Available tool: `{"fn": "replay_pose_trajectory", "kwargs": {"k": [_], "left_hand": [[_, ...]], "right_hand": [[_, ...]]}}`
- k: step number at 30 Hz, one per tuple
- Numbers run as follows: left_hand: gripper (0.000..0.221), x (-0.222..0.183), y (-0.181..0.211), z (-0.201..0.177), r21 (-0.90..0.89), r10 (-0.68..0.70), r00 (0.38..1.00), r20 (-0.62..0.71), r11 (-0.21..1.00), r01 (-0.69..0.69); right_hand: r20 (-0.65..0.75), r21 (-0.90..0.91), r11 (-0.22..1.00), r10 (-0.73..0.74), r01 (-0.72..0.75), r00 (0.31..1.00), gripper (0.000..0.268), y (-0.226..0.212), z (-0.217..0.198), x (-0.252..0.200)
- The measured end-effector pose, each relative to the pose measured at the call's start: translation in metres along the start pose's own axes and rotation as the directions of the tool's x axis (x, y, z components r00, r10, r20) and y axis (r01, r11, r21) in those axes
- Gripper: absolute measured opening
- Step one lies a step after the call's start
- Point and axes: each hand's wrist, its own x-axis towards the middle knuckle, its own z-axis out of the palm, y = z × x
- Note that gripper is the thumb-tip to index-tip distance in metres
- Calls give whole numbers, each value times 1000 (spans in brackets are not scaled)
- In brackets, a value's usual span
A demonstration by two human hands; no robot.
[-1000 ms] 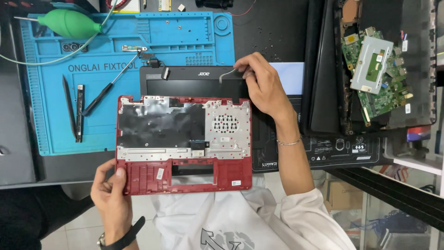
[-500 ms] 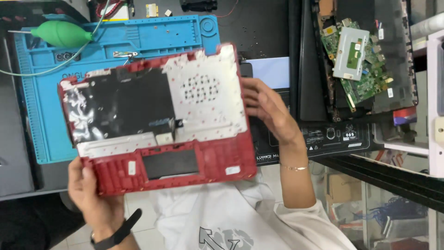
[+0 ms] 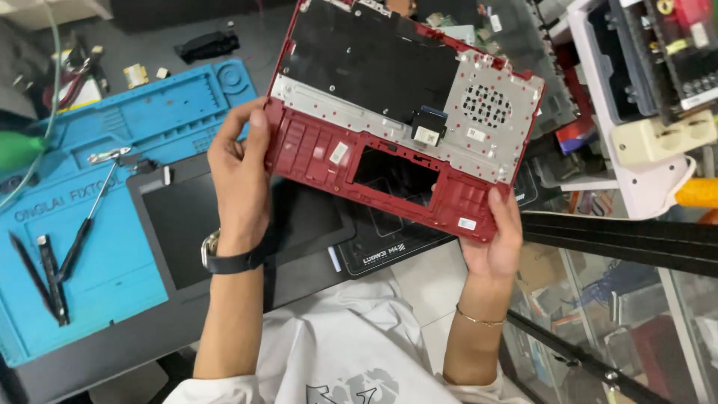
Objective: Disassembling a laptop to access internal components and the screen assembly.
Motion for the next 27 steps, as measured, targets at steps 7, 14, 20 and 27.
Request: {"fn": "replay_pose_trajectory", "kwargs": {"k": [7,14,20,27], "left_hand": [[37,67,-27,60,57,49,987,153,997,-58],[43,91,-38,83,-40,-7,986,164,999,14],[56,100,-40,93,16,1,975,221,1000,-4],[65,113,-42,88,223,-68,948,312,975,-3]], "right_hand": [[-156,37,992,-112,119,981,51,11,-10,8],[-255,-203,976,-132,80,958,41,6,1,20],[-218,-297,955,-60,-7,974,37,6,0,18],[-128,-295,947,91,-125,988,40,18,-14,21]]}}
